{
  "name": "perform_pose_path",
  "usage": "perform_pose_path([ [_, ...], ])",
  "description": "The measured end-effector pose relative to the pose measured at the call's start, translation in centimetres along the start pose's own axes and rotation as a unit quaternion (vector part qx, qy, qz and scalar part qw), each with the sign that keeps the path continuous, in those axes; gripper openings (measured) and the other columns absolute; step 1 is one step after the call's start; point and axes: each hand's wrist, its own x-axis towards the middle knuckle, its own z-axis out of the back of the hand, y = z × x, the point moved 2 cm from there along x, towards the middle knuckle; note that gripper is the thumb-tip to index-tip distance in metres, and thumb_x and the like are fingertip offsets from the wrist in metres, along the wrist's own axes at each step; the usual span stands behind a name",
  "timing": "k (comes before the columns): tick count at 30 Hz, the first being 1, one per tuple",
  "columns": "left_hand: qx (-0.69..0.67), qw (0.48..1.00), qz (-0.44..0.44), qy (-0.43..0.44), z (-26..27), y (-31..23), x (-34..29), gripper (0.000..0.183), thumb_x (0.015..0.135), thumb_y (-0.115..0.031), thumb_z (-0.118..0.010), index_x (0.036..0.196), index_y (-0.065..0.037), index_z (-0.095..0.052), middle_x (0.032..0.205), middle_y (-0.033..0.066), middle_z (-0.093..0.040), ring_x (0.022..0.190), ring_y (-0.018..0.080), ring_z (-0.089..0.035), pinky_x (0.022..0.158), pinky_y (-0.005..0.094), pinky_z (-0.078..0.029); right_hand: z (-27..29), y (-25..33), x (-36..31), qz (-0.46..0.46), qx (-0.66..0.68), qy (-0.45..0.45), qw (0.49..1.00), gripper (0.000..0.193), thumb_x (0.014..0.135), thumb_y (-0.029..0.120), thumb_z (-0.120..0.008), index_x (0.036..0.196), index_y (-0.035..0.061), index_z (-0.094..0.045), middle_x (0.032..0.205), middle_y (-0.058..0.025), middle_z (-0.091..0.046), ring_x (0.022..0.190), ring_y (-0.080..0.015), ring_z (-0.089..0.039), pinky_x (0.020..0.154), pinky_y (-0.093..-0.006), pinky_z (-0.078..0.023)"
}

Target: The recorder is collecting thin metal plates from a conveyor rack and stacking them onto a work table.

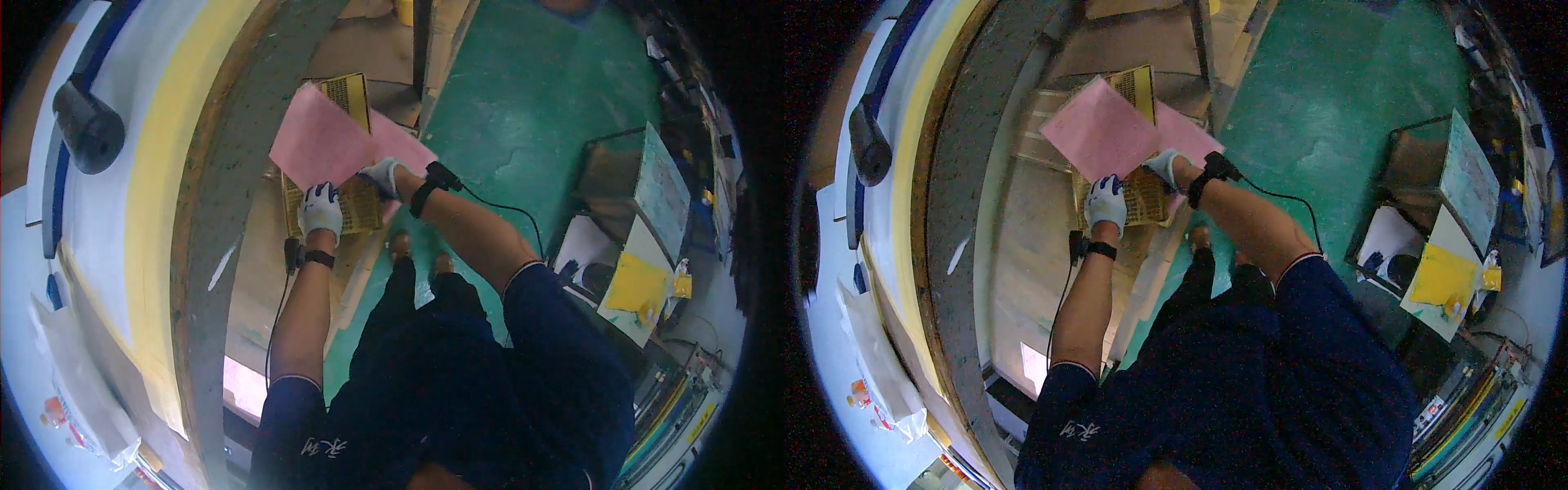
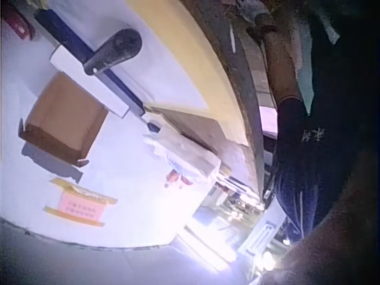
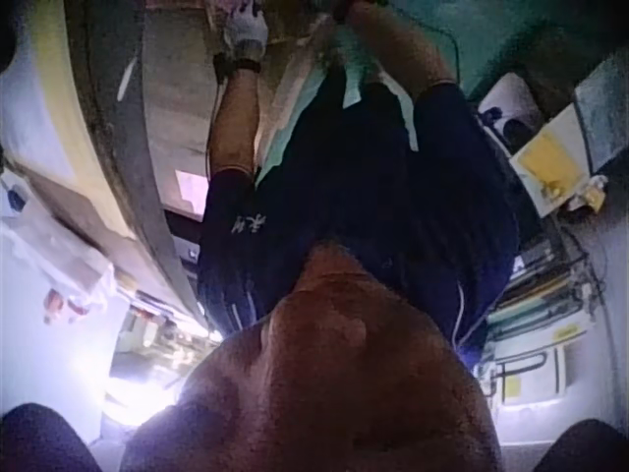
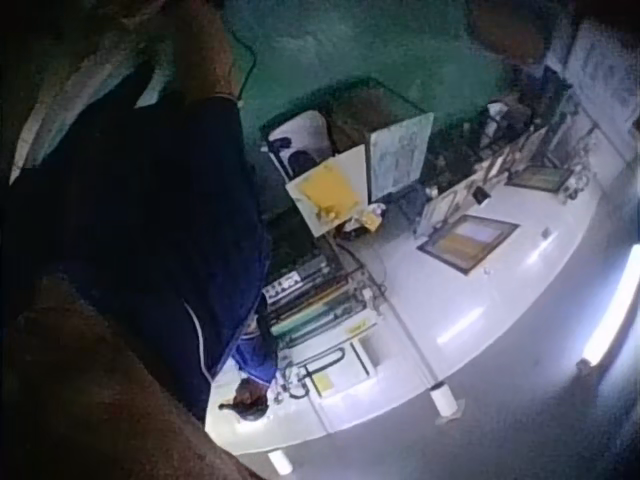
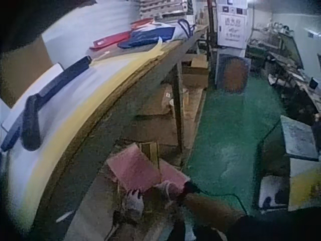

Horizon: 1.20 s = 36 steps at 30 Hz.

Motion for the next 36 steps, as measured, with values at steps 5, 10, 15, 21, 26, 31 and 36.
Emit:
perform_pose_path([
  [5,-0.029,0.999,-0.035,0.004,0.6,-2.8,0.6,0.033,0.094,-0.032,-0.051,0.118,-0.012,-0.062,0.123,0.0091,-0.06,0.114,0.029,-0.055,0.096,0.0448,-0.044,1.3,-0.7,0.0,-0.019,0.032,-0.067,0.997,0.041,0.089,0.038,-0.062,0.106,0.0018,-0.066,0.095,-0.0098,-0.069,0.076,-0.0227,-0.065,0.063,-0.0424,-0.054],
  [10,0.001,1.0,-0.01,0.013,0.7,-1.5,-1.8,0.037,0.092,-0.035,-0.054,0.122,-0.013,-0.06,0.124,0.0088,-0.059,0.113,0.0294,-0.056,0.096,0.0445,-0.044,-1.5,4.1,-5.7,0.114,-0.279,-0.044,0.953,0.042,0.088,0.039,-0.06,0.104,0.0004,-0.068,0.088,-0.0126,-0.069,0.077,-0.0244,-0.069,0.067,-0.0401,-0.055],
  [15,-0.013,0.998,0.003,0.064,0.8,-2.9,-1.9,0.056,0.09,-0.039,-0.057,0.137,-0.012,-0.047,0.141,0.0108,-0.047,0.131,0.0298,-0.043,0.107,0.0417,-0.038,-0.1,4.3,-6.8,0.121,-0.546,-0.066,0.827,0.04,0.091,0.037,-0.052,0.112,0.0062,-0.067,0.105,-0.0165,-0.069,0.092,-0.0331,-0.068,0.081,-0.0438,-0.053],
  [21,-0.023,0.998,0.055,0.029,0.5,-4.0,-7.6,0.066,0.095,-0.05,-0.046,0.147,-0.01,-0.037,0.154,0.0149,-0.031,0.139,0.0312,-0.032,0.114,0.0422,-0.029,0.5,2.3,-16.2,0.336,-0.385,-0.151,0.846,0.045,0.089,0.04,-0.058,0.124,0.0115,-0.06,0.102,-0.0203,-0.067,0.095,-0.0364,-0.066,0.083,-0.0468,-0.051],
  [26,-0.154,0.967,0.186,0.084,-2.5,-4.8,-27.1,0.062,0.092,-0.049,-0.052,0.14,-0.01,-0.046,0.145,0.018,-0.043,0.128,0.0371,-0.045,0.107,0.0437,-0.037,-4.3,-8.3,-18.5,0.35,-0.433,0.024,0.83,0.056,0.09,0.037,-0.061,0.14,0.015,-0.047,0.116,-0.02,-0.063,0.106,-0.0405,-0.059,0.093,-0.0454,-0.047],
  [31,-0.364,0.862,0.3,0.187,-2.1,-6.5,-42.4,0.061,0.088,-0.051,-0.058,0.134,-0.011,-0.053,0.129,0.0192,-0.058,0.117,0.0384,-0.055,0.101,0.0445,-0.044,-11.1,-13.7,-23.2,0.301,-0.359,0.3,0.831,0.072,0.088,0.018,-0.067,0.149,0.0083,-0.031,0.141,-0.0191,-0.047,0.126,-0.0309,-0.052,0.106,-0.04,-0.041],
  [36,-0.388,0.785,0.475,0.085,-7.0,-1.4,-52.4,0.059,0.09,-0.052,-0.053,0.131,-0.009,-0.056,0.127,0.0204,-0.06,0.118,0.0372,-0.056,0.099,0.0426,-0.046,-21.7,-18.9,-25.9,0.245,-0.297,0.508,0.77,0.073,0.09,-0.006,-0.052,0.153,0.0066,-0.018,0.152,-0.0144,-0.035,0.134,-0.0251,-0.042,0.111,-0.0359,-0.035],
])
